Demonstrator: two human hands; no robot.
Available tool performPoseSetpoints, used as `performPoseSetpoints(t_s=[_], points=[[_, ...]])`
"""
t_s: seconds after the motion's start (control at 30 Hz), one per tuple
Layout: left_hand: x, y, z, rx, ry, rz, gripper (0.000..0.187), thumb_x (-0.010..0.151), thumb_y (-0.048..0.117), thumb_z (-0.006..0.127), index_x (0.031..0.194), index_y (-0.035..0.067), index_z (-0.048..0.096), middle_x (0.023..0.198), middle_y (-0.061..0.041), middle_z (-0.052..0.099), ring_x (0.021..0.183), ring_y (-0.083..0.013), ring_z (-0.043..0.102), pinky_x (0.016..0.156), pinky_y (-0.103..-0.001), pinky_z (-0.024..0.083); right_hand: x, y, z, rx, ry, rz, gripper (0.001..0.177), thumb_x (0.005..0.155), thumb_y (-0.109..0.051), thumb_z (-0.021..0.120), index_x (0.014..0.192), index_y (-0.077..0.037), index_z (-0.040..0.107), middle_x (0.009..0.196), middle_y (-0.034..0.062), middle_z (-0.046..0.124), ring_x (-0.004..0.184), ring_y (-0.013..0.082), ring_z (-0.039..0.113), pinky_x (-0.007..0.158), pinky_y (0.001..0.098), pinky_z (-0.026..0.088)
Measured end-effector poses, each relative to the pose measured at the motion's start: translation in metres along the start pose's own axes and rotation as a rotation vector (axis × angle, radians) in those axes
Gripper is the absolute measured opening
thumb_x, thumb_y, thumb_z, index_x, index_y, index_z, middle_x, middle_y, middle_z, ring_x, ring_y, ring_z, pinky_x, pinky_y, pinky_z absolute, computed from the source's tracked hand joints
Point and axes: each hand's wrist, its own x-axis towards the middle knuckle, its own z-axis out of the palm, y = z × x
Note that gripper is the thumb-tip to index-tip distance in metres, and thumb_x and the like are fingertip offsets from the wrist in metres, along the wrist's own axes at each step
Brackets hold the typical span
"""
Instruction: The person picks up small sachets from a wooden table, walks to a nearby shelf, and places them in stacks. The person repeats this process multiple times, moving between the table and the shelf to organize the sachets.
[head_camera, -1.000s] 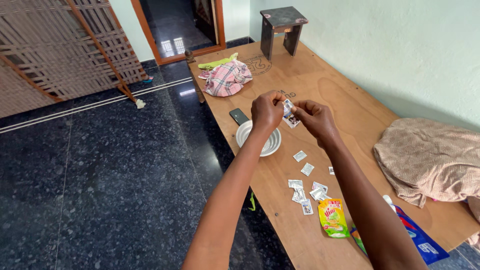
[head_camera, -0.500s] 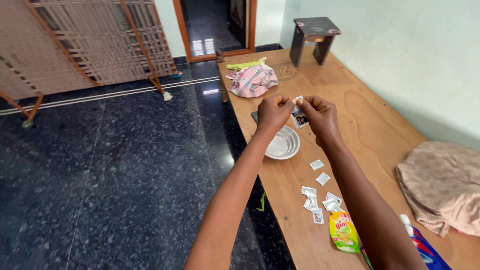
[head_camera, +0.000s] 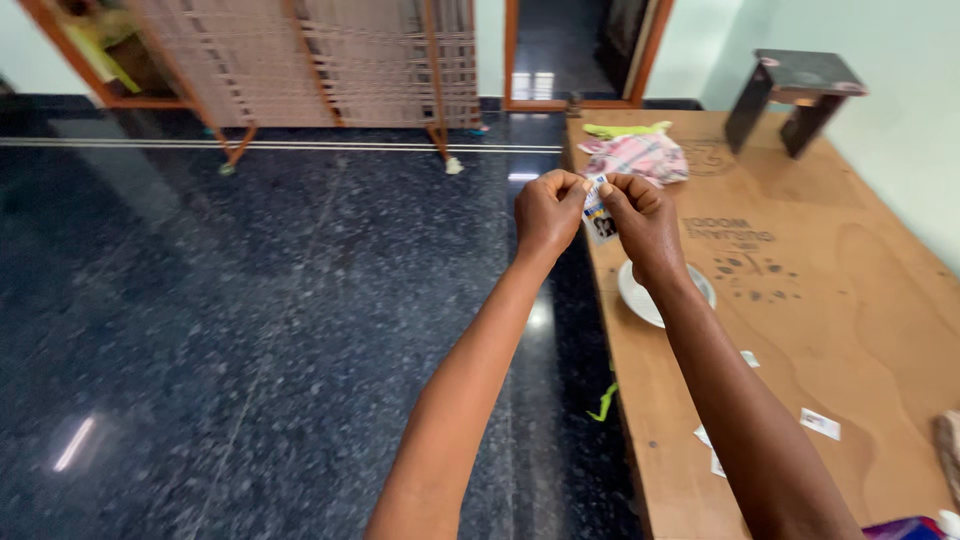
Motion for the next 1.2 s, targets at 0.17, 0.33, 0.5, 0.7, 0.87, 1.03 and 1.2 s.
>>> performPoseSetpoints(t_s=[0.17,0.33,0.5,0.7,0.87,1.03,1.2], points=[[-0.008,0.005,-0.086,0.029,0.092,-0.075,0.018,0.085,0.023,0.073,0.085,0.005,0.078,0.073,-0.008,0.077,0.064,-0.0143,0.072,0.061,-0.032,0.054,-0.014,0.0,0.064,-0.054,-0.162,0.027,0.018,0.102,-0.014,0.066,0.111,0.001,0.071,0.092,-0.0018,0.072,0.078,0.0031,0.061,0.068,0.0208,0.05],[-0.025,0.003,-0.179,0.091,0.146,-0.03,0.017,0.082,0.021,0.075,0.086,0.005,0.079,0.074,-0.007,0.077,0.065,-0.0118,0.072,0.061,-0.03,0.055,-0.041,-0.015,0.145,-0.036,-0.346,0.005,0.02,0.097,-0.004,0.068,0.116,0.002,0.068,0.095,-0.0017,0.071,0.081,0.0033,0.06,0.07,0.0208,0.048],[-0.044,0.018,-0.267,0.159,0.18,-0.072,0.02,0.082,0.023,0.076,0.091,0.005,0.08,0.079,-0.008,0.08,0.069,-0.0122,0.074,0.062,-0.031,0.056,-0.072,-0.042,0.235,0.021,-0.463,-0.157,0.039,0.09,0.003,0.067,0.129,-0.003,0.061,0.1,-0.0035,0.07,0.088,0.0014,0.065,0.076,0.0183,0.054],[-0.081,0.041,-0.363,0.362,0.385,-0.067,0.033,0.089,0.035,0.071,0.11,0.009,0.076,0.092,-0.012,0.081,0.084,-0.0248,0.08,0.075,-0.037,0.06,-0.097,-0.06,0.339,0.068,-0.485,-0.173,0.025,0.094,0.003,0.067,0.119,-0.001,0.069,0.099,-0.0003,0.071,0.082,0.0056,0.065,0.068,0.0236,0.053],[-0.113,0.061,-0.433,0.708,0.542,-0.056,0.046,0.088,0.032,0.07,0.13,0.012,0.066,0.111,-0.018,0.075,0.101,-0.0372,0.073,0.085,-0.047,0.056,-0.112,-0.06,0.423,0.195,-0.542,-0.085,0.023,0.092,0.006,0.068,0.113,-0.002,0.064,0.096,0.0009,0.07,0.082,0.0087,0.069,0.065,0.0255,0.061],[-0.138,0.086,-0.49,1.005,0.572,-0.046,0.063,0.083,0.026,0.073,0.142,0.011,0.055,0.121,-0.017,0.067,0.101,-0.0406,0.068,0.085,-0.049,0.056,-0.124,-0.06,0.503,0.314,-0.683,-0.072,0.022,0.096,0.007,0.067,0.114,-0.003,0.058,0.095,0.0078,0.071,0.078,0.0128,0.068,0.062,0.0269,0.057],[-0.158,0.092,-0.541,1.261,0.665,-0.046,0.065,0.082,0.017,0.074,0.143,0.011,0.053,0.124,-0.012,0.065,0.104,-0.0378,0.066,0.086,-0.048,0.054,-0.152,-0.087,0.568,0.391,-0.812,-0.153,0.027,0.092,0.009,0.065,0.115,-0.005,0.058,0.094,0.0072,0.07,0.077,0.0116,0.068,0.061,0.0269,0.058]])
